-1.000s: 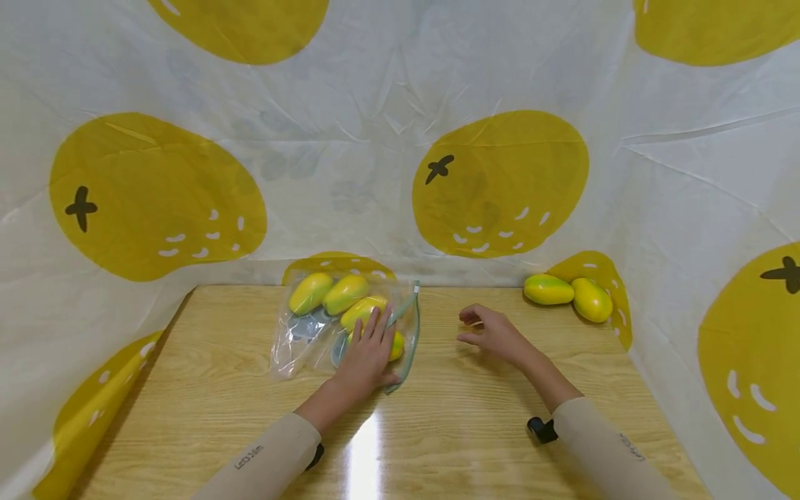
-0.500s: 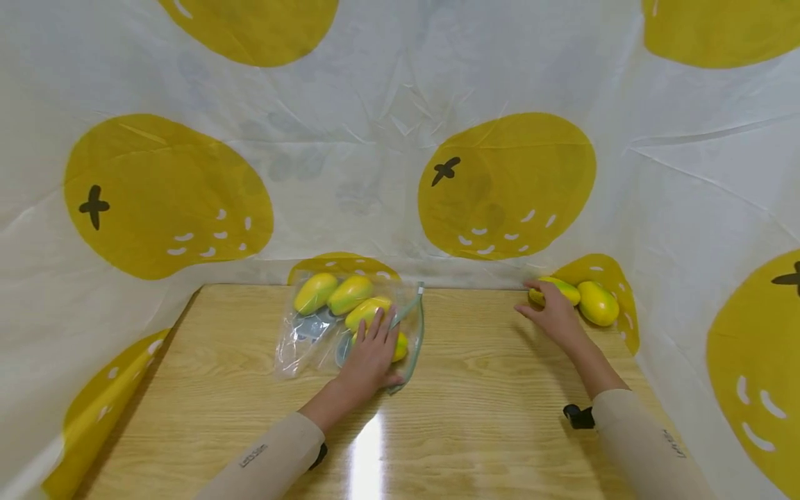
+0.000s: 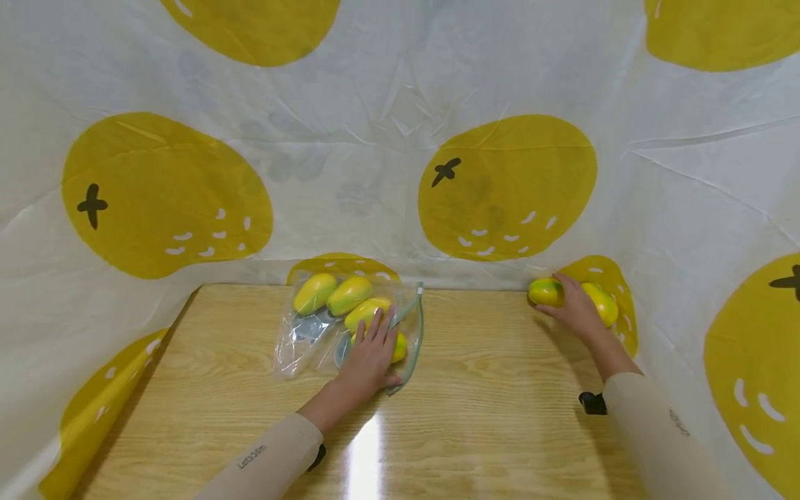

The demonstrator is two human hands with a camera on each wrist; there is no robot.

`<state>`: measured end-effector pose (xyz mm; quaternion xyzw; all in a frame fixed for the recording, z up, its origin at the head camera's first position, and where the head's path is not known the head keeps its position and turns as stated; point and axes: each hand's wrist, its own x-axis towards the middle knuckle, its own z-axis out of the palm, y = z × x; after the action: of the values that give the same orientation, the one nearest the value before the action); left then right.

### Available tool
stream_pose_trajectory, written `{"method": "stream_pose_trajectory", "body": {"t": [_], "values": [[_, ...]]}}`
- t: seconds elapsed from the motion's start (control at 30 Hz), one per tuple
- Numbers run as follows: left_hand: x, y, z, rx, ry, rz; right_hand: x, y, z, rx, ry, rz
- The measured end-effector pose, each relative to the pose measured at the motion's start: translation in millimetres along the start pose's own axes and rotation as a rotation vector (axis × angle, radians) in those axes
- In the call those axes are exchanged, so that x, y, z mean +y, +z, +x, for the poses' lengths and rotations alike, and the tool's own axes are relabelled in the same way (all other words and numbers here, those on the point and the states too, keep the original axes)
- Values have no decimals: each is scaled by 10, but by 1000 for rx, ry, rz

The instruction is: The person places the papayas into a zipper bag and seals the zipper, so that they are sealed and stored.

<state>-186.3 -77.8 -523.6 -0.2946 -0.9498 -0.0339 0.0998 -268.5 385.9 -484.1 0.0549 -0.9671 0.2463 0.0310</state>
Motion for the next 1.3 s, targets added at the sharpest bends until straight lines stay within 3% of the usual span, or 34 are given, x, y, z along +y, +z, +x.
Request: {"method": "stream_pose_trajectory", "body": {"t": [0.23,0.47,0.63,0.9,1.1,1.3], "values": [[-8,9,-3,-10,1,-2,13,-35,58,-87,50,-6],[3,1,-6,-35,-1,-8,1,-3,54,-19,50,-86],[3,-17,-16,-19,2,-10,-36,37,20,24,82,-128],[-22,-4,-7,0,-6,6,-37,114,-13,14,114,-51],[-23,16,5,-10,-7,5,6,250,-43,34,132,75],[-17,20,11,-1,-9,-13,33,329,-68,37,73,106]]}}
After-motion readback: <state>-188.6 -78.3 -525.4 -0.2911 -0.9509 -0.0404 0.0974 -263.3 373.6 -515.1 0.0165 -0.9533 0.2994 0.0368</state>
